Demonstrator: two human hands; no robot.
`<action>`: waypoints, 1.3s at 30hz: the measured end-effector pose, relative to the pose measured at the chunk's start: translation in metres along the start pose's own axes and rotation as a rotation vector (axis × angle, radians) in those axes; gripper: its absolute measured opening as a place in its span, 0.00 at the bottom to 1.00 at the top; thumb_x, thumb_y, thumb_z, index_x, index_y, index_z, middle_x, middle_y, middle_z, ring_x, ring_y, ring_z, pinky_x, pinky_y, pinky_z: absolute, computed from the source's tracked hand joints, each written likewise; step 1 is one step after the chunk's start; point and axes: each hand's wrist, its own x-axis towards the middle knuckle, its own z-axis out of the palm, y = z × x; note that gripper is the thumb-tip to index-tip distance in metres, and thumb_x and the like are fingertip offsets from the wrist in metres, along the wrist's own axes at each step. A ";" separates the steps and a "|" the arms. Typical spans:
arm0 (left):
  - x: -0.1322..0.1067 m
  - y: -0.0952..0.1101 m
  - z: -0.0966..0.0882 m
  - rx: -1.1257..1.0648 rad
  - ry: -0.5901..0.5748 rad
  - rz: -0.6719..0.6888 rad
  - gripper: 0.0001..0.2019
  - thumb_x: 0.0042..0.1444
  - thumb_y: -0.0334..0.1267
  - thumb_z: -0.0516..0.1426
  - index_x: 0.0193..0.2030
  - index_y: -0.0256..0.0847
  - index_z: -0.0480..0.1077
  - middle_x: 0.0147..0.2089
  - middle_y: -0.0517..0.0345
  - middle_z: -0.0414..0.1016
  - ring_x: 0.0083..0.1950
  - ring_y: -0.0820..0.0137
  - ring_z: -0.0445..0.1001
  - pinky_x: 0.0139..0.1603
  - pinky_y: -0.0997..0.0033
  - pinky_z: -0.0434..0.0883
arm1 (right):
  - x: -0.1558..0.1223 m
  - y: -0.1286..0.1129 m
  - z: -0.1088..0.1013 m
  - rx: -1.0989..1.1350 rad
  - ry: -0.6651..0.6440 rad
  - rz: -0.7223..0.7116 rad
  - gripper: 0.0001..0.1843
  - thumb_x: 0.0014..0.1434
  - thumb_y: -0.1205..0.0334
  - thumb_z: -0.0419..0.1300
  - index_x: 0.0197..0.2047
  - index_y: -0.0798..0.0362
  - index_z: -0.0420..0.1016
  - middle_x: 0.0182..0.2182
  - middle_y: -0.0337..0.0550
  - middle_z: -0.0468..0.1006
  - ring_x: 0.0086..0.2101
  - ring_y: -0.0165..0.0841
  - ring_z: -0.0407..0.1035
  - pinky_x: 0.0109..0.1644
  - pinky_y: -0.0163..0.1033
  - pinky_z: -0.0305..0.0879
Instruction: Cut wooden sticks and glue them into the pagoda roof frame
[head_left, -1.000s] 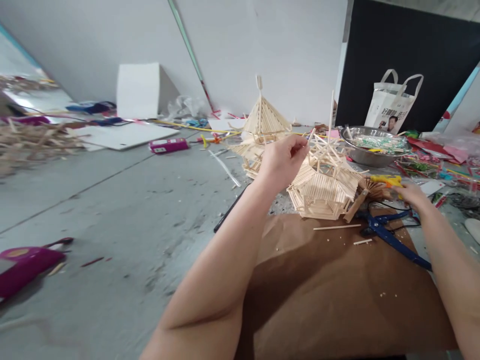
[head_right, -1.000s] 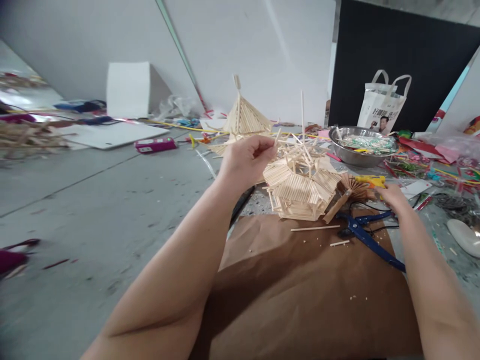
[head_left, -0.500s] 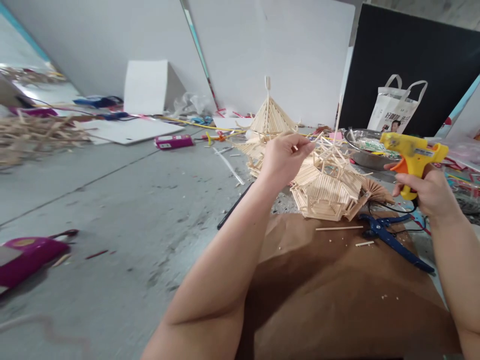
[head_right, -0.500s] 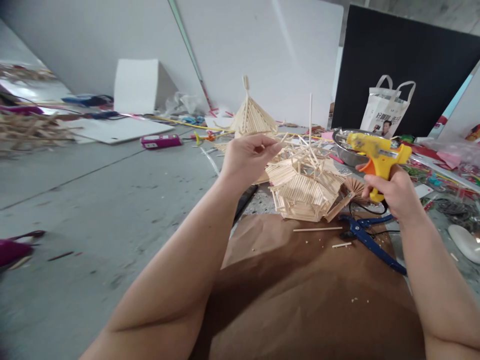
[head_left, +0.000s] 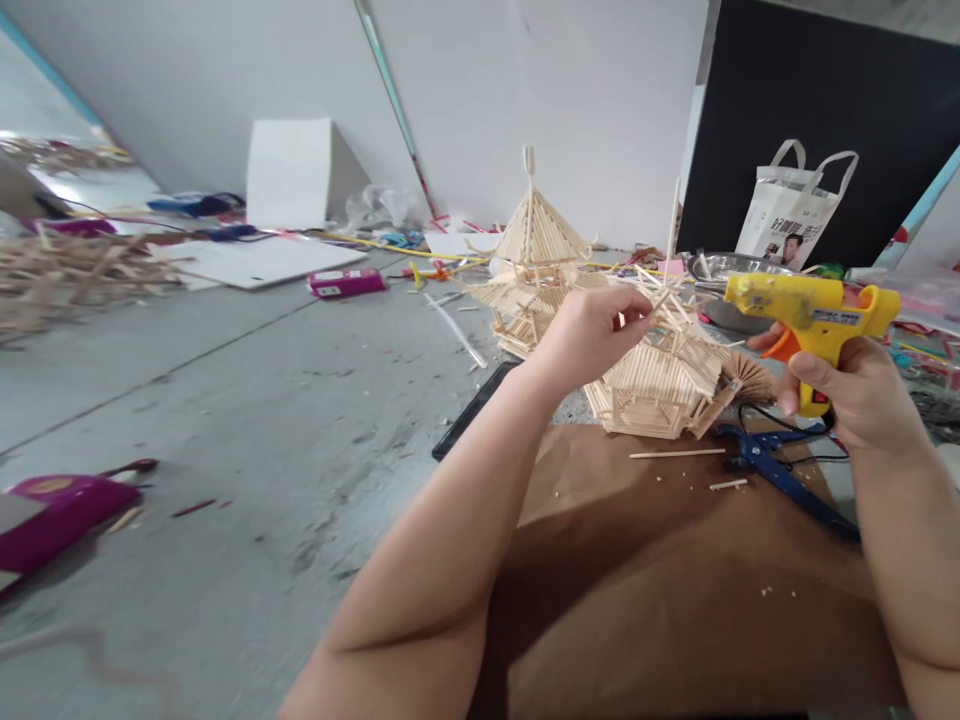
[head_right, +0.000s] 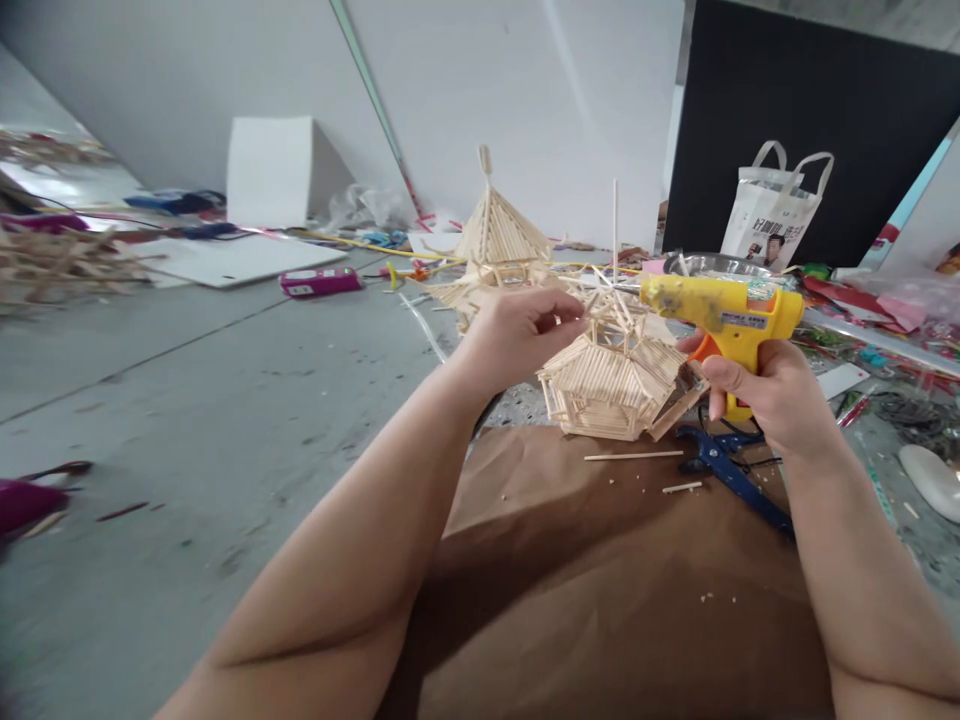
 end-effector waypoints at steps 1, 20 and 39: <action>0.000 0.000 0.001 0.031 0.000 0.024 0.06 0.52 0.33 0.53 0.28 0.37 0.70 0.26 0.60 0.71 0.26 0.78 0.66 0.28 0.76 0.64 | 0.000 0.001 -0.002 -0.002 0.000 0.008 0.09 0.51 0.56 0.63 0.34 0.51 0.74 0.34 0.41 0.77 0.15 0.24 0.63 0.18 0.35 0.62; -0.001 -0.003 0.005 0.145 0.052 0.146 0.06 0.53 0.32 0.54 0.29 0.38 0.72 0.29 0.58 0.72 0.30 0.76 0.69 0.33 0.76 0.66 | 0.000 0.007 0.005 -0.023 0.020 0.078 0.17 0.49 0.45 0.62 0.27 0.51 0.72 0.24 0.39 0.74 0.12 0.23 0.59 0.13 0.33 0.57; -0.001 -0.001 0.004 0.153 0.027 0.197 0.05 0.53 0.30 0.55 0.29 0.36 0.72 0.28 0.58 0.72 0.29 0.78 0.68 0.32 0.78 0.65 | 0.000 0.011 0.003 -0.085 0.015 0.107 0.20 0.47 0.43 0.62 0.26 0.53 0.70 0.20 0.39 0.72 0.12 0.24 0.59 0.12 0.33 0.55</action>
